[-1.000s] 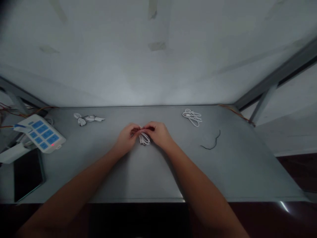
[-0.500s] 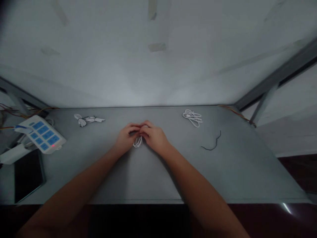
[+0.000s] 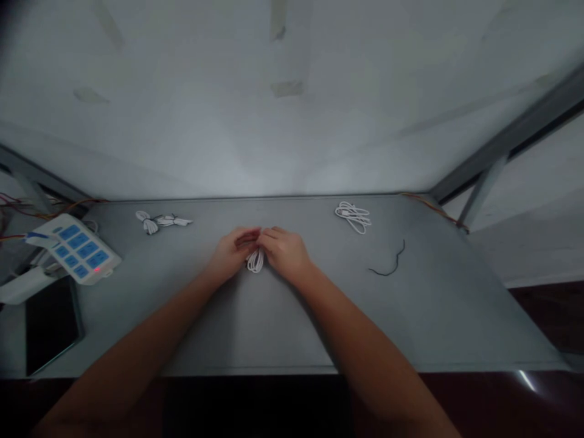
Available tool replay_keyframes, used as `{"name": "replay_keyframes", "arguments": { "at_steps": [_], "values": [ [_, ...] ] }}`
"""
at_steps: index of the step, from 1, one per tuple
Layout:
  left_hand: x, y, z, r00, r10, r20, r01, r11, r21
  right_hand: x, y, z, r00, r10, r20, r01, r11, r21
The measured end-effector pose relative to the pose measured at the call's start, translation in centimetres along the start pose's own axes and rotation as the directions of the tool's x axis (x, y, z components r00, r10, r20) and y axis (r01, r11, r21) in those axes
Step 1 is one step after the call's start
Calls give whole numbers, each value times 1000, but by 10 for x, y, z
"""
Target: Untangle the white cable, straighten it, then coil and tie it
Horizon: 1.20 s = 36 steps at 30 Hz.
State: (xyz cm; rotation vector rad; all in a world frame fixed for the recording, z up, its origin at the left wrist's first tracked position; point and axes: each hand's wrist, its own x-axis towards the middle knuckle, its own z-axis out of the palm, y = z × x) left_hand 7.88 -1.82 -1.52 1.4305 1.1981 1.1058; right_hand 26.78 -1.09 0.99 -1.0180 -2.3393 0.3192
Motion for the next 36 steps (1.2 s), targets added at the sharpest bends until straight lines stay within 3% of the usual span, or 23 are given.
{"name": "replay_keyframes", "arguments": {
  "at_steps": [5,9,12,15,21,27,29,32,36],
  "values": [
    [2,6,0,964,-266,-16,254,935,-249,-2,2,0,993,10,-114,1,996,94],
    [-1,22,3,913,-404,-54,333,817,-471,-3,-3,2,963,57,-262,-12,985,171],
    [-9,38,9,883,-467,42,413,732,-542,-3,-6,6,938,30,-345,32,984,173],
    [-17,51,13,844,-522,124,476,621,-623,-2,-8,10,917,-72,-392,138,980,144],
    [-19,55,11,823,-555,119,471,552,-688,0,-15,12,899,-182,-399,256,957,140],
    [-21,42,12,879,-475,-42,330,670,-665,0,-18,11,896,-159,-415,266,940,214],
    [-21,39,13,894,-445,-50,291,662,-690,-1,-18,10,901,-133,-412,240,946,220],
    [-20,38,13,911,-411,-12,265,609,-748,-1,-17,9,912,-79,-403,183,956,228],
    [-19,41,9,902,-416,111,333,509,-794,-1,-17,7,907,-56,-417,163,961,225]
  ]
}}
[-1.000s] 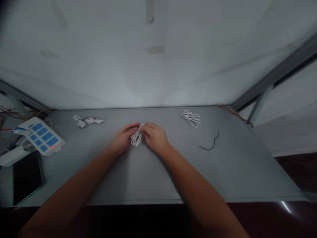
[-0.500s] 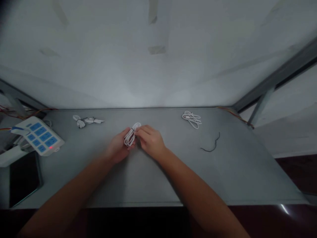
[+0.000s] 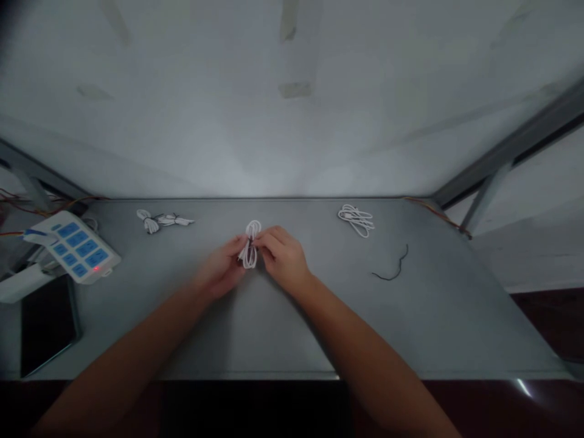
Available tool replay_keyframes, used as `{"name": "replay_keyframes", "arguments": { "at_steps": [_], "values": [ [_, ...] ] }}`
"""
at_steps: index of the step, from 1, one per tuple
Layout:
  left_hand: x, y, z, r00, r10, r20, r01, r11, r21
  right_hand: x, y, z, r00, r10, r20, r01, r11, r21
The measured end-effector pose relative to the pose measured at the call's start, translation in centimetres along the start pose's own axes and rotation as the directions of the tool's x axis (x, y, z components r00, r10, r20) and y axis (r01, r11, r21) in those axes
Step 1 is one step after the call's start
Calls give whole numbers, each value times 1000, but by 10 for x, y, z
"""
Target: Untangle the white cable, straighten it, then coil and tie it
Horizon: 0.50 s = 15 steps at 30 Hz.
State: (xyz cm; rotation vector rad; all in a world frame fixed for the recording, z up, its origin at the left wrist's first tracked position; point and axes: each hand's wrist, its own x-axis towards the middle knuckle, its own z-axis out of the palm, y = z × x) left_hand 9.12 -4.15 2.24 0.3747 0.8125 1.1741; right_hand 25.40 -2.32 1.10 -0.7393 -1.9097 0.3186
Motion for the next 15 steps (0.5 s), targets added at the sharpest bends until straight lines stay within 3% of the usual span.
{"name": "replay_keyframes", "arguments": {
  "at_steps": [7,15],
  "values": [
    [0,12,-2,994,-103,38,106,989,-106,3,1,-4,999,-45,-12,45,999,5],
    [4,3,-9,997,-63,54,66,995,-72,1,0,-4,998,-63,-11,63,998,-10]
  ]
}}
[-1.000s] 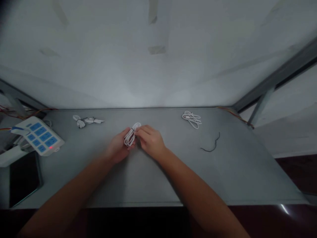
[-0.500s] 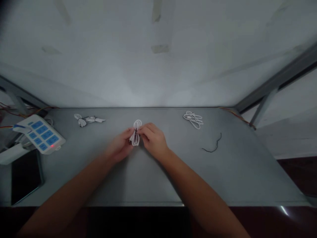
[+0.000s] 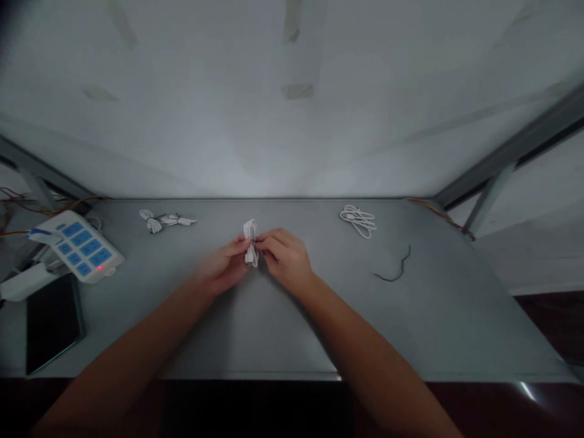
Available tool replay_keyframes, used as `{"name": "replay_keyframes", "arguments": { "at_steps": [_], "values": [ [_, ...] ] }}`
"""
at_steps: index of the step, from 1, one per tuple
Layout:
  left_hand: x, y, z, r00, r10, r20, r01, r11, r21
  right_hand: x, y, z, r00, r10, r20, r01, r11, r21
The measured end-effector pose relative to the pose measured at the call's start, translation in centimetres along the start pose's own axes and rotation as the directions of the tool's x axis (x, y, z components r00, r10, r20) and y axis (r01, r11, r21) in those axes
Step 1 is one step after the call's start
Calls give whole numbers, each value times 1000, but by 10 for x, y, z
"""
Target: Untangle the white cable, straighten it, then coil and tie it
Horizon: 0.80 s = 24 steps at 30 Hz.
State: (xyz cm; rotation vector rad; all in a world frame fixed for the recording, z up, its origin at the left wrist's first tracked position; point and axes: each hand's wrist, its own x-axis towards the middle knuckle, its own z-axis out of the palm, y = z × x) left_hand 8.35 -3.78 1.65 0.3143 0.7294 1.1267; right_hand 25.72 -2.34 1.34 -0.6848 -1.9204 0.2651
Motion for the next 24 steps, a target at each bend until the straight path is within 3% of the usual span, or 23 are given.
{"name": "replay_keyframes", "arguments": {
  "at_steps": [7,10,12,16,19,22,24],
  "values": [
    [2,2,-1,998,55,24,-58,990,128,0,-3,2,984,178,17,-179,978,112],
    [3,4,-1,990,121,69,-135,952,274,1,-3,3,933,358,41,-359,910,210],
    [3,5,-3,980,159,119,-194,897,398,2,0,2,867,489,97,-493,812,313],
    [1,9,-8,935,261,239,-354,690,631,3,9,1,709,654,264,-685,551,477],
    [-1,11,-9,854,376,360,-502,413,760,3,14,1,608,726,322,-750,390,535],
    [-2,9,-9,794,449,409,-531,186,827,4,15,3,551,780,297,-746,300,595],
    [-1,9,-10,806,450,384,-485,129,865,4,15,3,551,792,264,-731,305,611]
  ]
}}
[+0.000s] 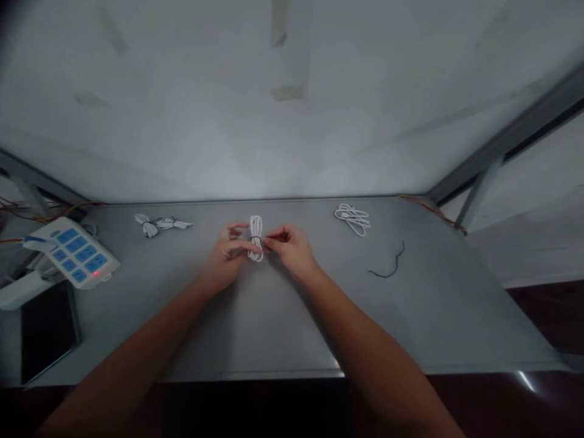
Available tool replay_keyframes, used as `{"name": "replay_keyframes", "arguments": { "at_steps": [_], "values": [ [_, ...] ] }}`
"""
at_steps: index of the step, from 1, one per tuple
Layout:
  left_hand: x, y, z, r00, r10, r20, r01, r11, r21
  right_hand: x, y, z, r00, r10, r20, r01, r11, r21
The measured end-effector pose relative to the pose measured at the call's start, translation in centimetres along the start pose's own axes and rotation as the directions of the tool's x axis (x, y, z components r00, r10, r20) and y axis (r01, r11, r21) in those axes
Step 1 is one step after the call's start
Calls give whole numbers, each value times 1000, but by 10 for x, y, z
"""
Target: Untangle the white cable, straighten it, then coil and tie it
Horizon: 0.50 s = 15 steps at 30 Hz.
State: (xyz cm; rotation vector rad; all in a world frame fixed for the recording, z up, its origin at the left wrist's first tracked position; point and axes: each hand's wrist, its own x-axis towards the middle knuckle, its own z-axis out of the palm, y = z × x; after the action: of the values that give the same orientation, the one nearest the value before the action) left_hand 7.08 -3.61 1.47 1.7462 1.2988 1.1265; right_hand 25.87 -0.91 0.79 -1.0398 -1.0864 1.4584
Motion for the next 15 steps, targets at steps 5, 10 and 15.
{"name": "replay_keyframes", "arguments": {
  "at_steps": [5,10,15],
  "values": [
    [3,3,-4,987,-161,-5,161,987,-13,-1,-1,-1,993,-118,-12,117,988,-101],
    [1,15,-1,943,-327,61,331,904,-270,-6,2,3,951,-308,13,302,921,-245],
    [0,10,8,887,-428,174,454,738,-500,-10,5,7,923,-375,86,383,875,-296]
  ]
}}
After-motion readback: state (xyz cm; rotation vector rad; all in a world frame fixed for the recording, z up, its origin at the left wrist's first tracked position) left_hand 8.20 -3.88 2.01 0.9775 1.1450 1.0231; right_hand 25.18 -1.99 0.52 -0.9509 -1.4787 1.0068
